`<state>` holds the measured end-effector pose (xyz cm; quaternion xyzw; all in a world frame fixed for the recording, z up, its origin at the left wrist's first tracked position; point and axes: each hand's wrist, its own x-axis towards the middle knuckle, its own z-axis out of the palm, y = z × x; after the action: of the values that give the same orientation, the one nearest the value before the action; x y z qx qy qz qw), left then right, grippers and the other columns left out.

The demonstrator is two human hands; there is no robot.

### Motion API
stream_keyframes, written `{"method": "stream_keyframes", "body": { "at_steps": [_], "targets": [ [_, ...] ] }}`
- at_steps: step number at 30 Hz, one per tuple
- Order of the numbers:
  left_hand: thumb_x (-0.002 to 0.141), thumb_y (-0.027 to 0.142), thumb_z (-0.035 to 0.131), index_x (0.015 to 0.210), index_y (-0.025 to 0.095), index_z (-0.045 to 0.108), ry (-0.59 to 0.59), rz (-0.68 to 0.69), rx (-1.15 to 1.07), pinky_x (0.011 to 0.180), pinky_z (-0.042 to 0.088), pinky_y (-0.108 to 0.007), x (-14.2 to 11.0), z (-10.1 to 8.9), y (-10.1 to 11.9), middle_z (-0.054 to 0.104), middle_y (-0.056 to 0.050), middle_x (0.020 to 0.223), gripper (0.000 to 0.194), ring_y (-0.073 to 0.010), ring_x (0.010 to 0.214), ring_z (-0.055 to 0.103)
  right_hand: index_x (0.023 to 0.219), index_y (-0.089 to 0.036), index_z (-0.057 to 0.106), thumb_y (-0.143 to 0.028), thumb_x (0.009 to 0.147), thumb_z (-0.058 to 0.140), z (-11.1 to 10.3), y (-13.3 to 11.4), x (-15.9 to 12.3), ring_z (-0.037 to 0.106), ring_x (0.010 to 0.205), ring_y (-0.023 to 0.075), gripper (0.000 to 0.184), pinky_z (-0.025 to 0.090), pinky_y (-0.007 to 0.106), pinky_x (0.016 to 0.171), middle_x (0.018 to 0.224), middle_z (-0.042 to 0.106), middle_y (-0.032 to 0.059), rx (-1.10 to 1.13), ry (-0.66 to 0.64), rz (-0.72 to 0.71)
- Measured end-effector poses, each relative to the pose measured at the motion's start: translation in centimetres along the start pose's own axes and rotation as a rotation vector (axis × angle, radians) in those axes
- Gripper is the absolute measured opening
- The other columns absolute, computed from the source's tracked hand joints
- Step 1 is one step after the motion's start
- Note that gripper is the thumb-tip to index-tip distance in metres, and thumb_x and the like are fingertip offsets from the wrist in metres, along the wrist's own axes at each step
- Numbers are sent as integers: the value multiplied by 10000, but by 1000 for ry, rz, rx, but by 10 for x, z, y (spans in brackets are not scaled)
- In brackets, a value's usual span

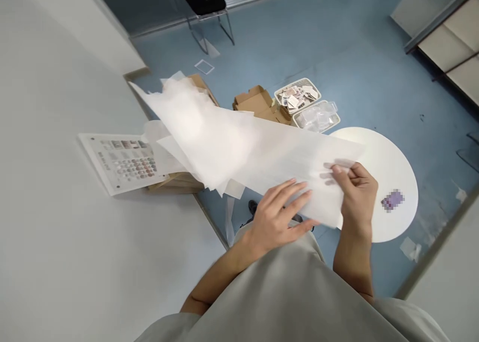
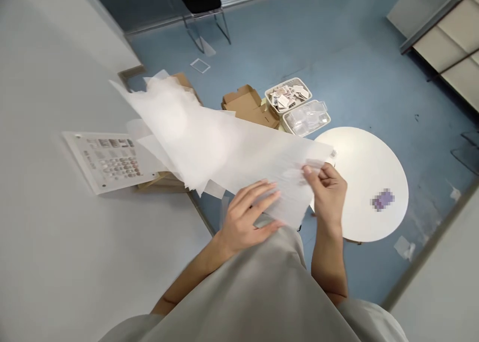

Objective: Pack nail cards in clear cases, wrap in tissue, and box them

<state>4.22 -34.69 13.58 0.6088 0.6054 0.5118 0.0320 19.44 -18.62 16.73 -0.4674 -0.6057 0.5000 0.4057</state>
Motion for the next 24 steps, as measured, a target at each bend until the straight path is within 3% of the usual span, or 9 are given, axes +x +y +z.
{"method": "stream_keyframes", "body": {
  "at_steps": [3,5,7,10,14,18,21,24],
  "targets": [
    [1081,547,723,1601,377,643,-31,-165,-27,1325,525,-616,15,-6,-10,707,-99,1593,553,-361,1557,624,1024,-258,843,-557,875,962,-64,24,4,796,719,211,355,639,310,619,858,826,30,-10,128,62],
    [1080,540,725,1658,362,586,-5,-277,34,1399,397,-666,30,-4,-22,590,-115,1721,621,-395,1680,471,1014,-254,840,-581,880,946,-105,45,1,794,731,211,369,627,308,613,867,822,36,-11,201,88],
    [1056,565,750,1740,341,474,11,-368,124,1433,274,-712,46,7,-35,412,-127,1850,771,-430,1773,268,1008,-252,839,-594,850,958,-143,68,-4,791,753,208,395,624,309,633,905,832,40,1,283,119],
    [1010,637,779,1836,325,242,-41,-466,213,1439,140,-755,65,42,-55,150,-133,1945,1034,-458,1811,44,1009,-243,842,-612,765,1000,-196,103,-14,766,729,198,471,608,309,629,923,845,43,34,401,200],
    [971,747,757,1854,237,112,-197,-526,237,1441,26,-742,77,112,-79,-3,-199,1950,1207,-473,1809,-40,966,-229,835,-609,685,1032,-265,149,-26,701,641,163,512,556,279,582,835,824,19,72,503,304],
    [971,792,715,1843,184,132,-409,-582,158,1430,-44,-731,86,199,-95,60,-255,1934,1212,-472,1809,40,958,-233,836,-598,690,1014,-329,193,-30,696,642,167,487,548,283,586,825,828,19,67,505,385],
    [957,737,772,1836,181,150,-558,-693,44,1440,-13,-706,93,268,-106,237,-281,1896,1211,-453,1795,182,978,-236,841,-596,700,998,-371,225,-30,732,695,193,481,593,318,643,893,860,42,64,493,439],
    [842,642,934,1811,201,222,-537,-760,37,1456,121,-652,97,335,-119,227,-260,1904,1281,-444,1797,177,972,-237,842,-596,707,981,-407,258,-29,754,742,215,468,631,353,708,924,873,54,62,500,471]
  ]
}}
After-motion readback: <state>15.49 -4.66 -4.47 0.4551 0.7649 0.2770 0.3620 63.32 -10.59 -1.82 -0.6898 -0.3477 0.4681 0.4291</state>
